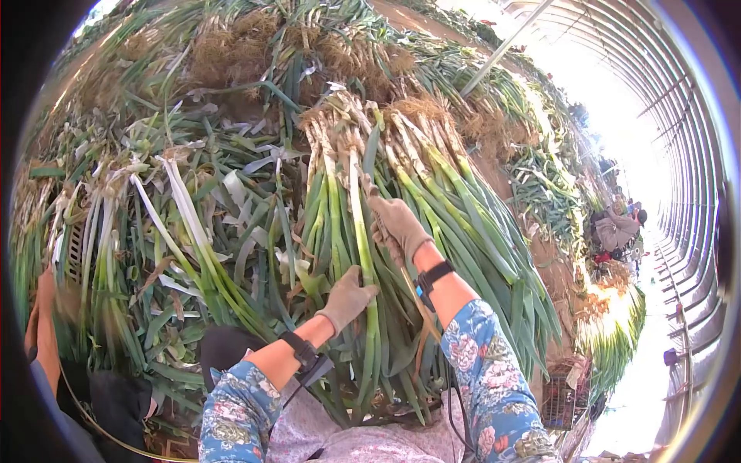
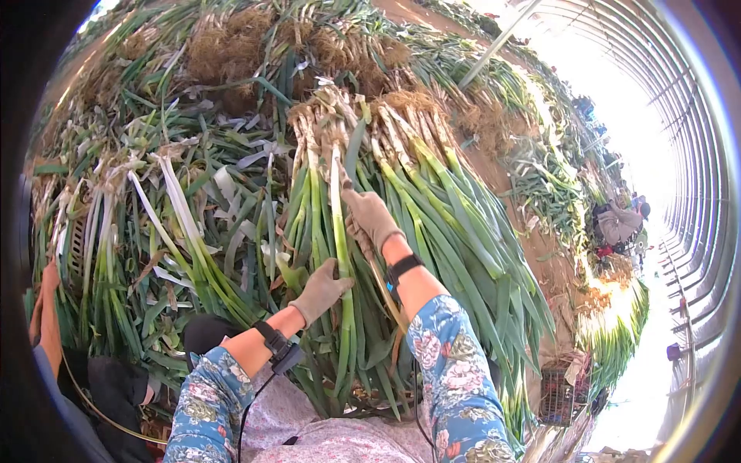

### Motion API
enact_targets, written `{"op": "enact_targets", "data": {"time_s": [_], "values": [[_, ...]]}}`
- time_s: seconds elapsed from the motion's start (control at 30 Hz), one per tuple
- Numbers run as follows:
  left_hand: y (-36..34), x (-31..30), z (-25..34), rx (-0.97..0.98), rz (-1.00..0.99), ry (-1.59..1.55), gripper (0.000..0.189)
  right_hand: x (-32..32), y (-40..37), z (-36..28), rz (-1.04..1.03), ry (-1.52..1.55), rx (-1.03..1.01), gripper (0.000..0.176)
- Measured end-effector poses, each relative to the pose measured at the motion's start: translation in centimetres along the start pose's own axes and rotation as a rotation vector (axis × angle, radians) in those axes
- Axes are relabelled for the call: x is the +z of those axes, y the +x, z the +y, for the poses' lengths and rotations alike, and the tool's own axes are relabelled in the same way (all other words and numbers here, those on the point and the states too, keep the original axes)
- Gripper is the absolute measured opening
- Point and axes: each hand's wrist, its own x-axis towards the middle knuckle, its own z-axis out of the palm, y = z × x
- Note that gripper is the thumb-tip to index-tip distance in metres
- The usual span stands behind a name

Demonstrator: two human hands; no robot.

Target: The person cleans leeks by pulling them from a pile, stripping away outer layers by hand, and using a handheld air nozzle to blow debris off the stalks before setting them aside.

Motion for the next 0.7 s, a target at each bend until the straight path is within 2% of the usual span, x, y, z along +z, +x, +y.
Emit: {"op": "enact_targets", "data": {"time_s": [0.07, 0.13, 0.17, 0.27, 0.3, 0.4, 0.53, 0.57, 0.7], "values": [[0.2, 0.0, -0.2, -0.005, 0.004, 0.024, 0.044, -0.4, 1.7, -1.6, 0.007, -0.108, 0.034, 0.051], [0.0, -0.2, 0.0, -0.017, -0.011, 0.022, 0.047, -0.6, 3.2, -2.1, 0.008, -0.015, 0.118, 0.055], [0.1, -0.6, 0.3, -0.056, -0.083, 0.035, 0.052, -0.4, 3.4, -1.7, 0.008, 0.022, 0.090, 0.058], [1.3, 0.2, -1.9, 0.044, -0.070, -0.381, 0.055, -0.6, 0.2, -0.8, -0.003, 0.056, 0.009, 0.063], [1.7, -0.7, -1.2, 0.029, -0.210, -0.548, 0.048, -1.0, -2.2, -0.5, -0.008, 0.051, -0.019, 0.064], [2.9, -2.3, -0.7, -0.097, -0.351, -1.044, 0.040, -2.0, -9.7, 2.0, -0.043, 0.133, -0.021, 0.060], [3.2, -3.0, -1.4, -0.103, -0.434, -1.081, 0.038, -2.0, -18.5, 5.0, -0.063, 0.054, 0.082, 0.050], [2.8, -2.4, -1.2, -0.171, -0.340, -1.086, 0.033, -1.7, -19.9, 5.7, -0.057, 0.032, 0.080, 0.048], [1.2, -1.4, -1.8, -0.260, -0.240, -1.091, 0.027, -1.8, -19.2, 5.4, -0.063, -0.009, 0.092, 0.044]]}}
